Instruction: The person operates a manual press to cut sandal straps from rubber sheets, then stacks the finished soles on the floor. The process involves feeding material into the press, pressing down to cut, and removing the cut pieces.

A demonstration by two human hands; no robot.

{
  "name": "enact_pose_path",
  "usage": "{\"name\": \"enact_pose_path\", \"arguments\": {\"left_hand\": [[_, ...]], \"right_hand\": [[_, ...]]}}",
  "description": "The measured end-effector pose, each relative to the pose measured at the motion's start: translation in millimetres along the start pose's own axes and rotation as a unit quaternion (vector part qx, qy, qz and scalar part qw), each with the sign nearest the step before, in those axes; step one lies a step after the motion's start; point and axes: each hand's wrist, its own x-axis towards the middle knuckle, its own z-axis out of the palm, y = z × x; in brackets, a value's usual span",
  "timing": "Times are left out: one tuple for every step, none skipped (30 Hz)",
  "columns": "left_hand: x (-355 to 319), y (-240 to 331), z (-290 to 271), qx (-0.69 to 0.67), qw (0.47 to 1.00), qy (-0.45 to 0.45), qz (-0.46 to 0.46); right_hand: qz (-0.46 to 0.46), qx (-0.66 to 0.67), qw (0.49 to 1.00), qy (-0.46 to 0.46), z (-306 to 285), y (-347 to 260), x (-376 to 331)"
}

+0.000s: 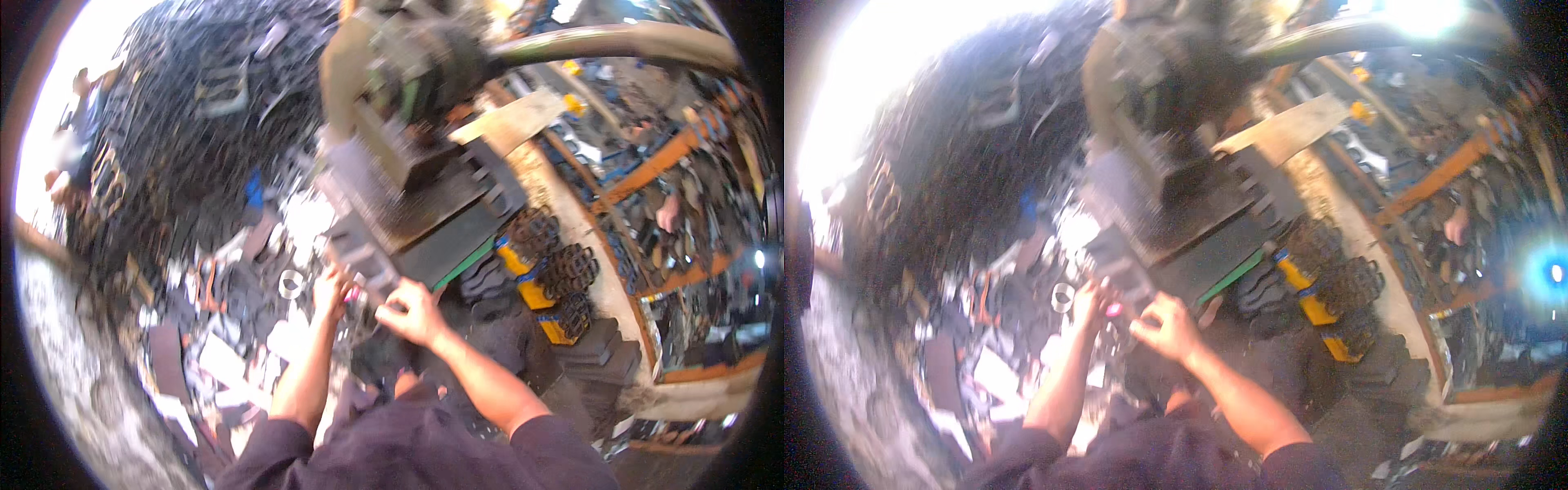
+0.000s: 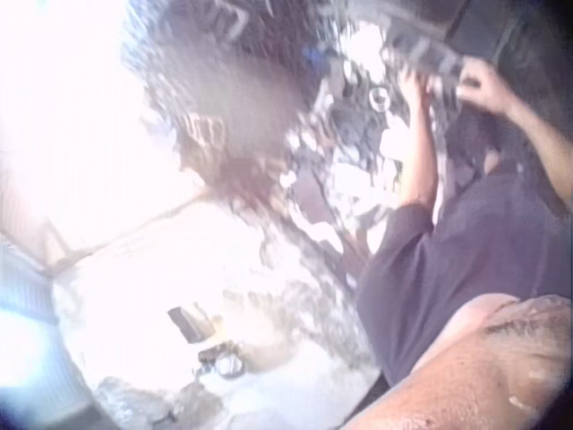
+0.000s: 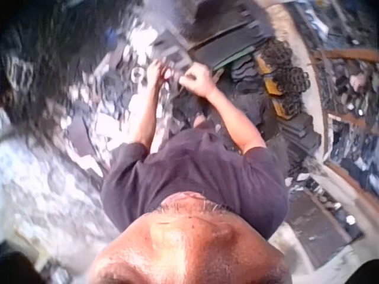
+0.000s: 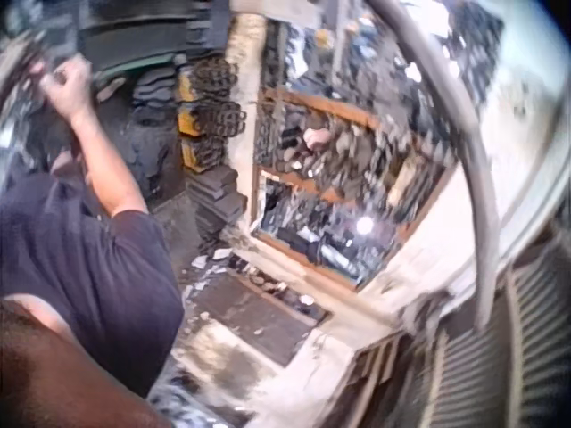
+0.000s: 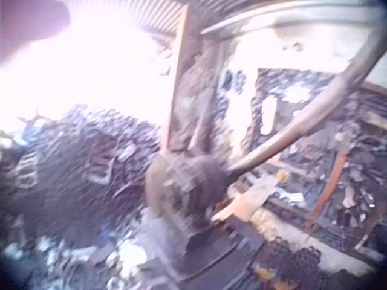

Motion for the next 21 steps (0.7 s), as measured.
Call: {"name": "enact_pose_path", "arguments": {"left_hand": [[-11, 3, 19, -0.041, 0.999, 0.018, -0.003], [-22, 10, 43, -0.035, 0.999, 0.04, 0.005], [-22, 14, 48, -0.004, 1.0, 0.021, 0.004], [-29, 19, 59, -0.004, 1.0, 0.026, -0.004], [-22, 17, 54, -0.013, 0.999, 0.028, -0.005], [-21, 12, 46, -0.02, 0.999, 0.034, -0.004], [-20, 14, 49, -0.025, 0.999, 0.031, -0.003], [-22, 16, 51, -0.026, 0.999, 0.037, -0.005], [-24, 17, 53, -0.026, 0.999, 0.042, -0.007], [-27, 20, 56, -0.026, 0.999, 0.045, -0.011], [-28, 21, 60, -0.025, 0.998, 0.056, -0.013], [-29, 23, 63, -0.023, 0.997, 0.066, -0.016], [-30, 24, 66, -0.021, 0.997, 0.077, -0.018], [-31, 25, 70, -0.031, 0.996, 0.085, -0.013], [-31, 23, 69, -0.026, 0.996, 0.083, -0.007], [-30, 19, 67, -0.021, 0.997, 0.08, -0.001], [-29, 16, 65, -0.016, 0.997, 0.077, 0.005], [-27, 13, 63, -0.017, 0.996, 0.082, 0.015], [-34, 16, 70, -0.02, 0.996, 0.087, 0.025], [-45, 28, 80, -0.023, 0.994, 0.095, 0.038], [-51, 34, 86, -0.026, 0.993, 0.104, 0.051]], "right_hand": [[-0.005, -0.028, 0.999, 0.021, 9, 11, 0], [-0.012, -0.058, 0.997, 0.047, 15, 20, 2], [-0.023, -0.087, 0.993, 0.073, 21, 23, 2], [-0.02, -0.099, 0.992, 0.078, 23, 23, 5], [-0.025, -0.11, 0.99, 0.084, 25, 20, 11], [-0.039, -0.123, 0.989, 0.077, 32, 22, 14], [-0.047, -0.126, 0.988, 0.081, 35, 23, 18], [-0.047, -0.132, 0.987, 0.077, 38, 23, 22], [-0.046, -0.137, 0.987, 0.073, 40, 23, 26], [-0.05, -0.154, 0.984, 0.073, 43, 25, 29], [-0.053, -0.171, 0.981, 0.074, 45, 29, 32], [-0.056, -0.187, 0.978, 0.075, 47, 32, 33], [-0.058, -0.192, 0.977, 0.078, 50, 35, 33], [-0.06, -0.196, 0.975, 0.08, 51, 37, 32], [-0.061, -0.2, 0.974, 0.083, 52, 40, 31], [-0.063, -0.2, 0.975, 0.072, 51, 41, 30], [-0.056, -0.186, 0.979, 0.062, 49, 42, 29], [-0.048, -0.171, 0.983, 0.052, 47, 42, 28], [-0.034, -0.16, 0.985, 0.047, 41, 39, 24], [-0.011, -0.133, 0.991, 0.027, 32, 28, 21], [-0.003, -0.143, 0.989, 0.027, 27, 27, 13]]}}
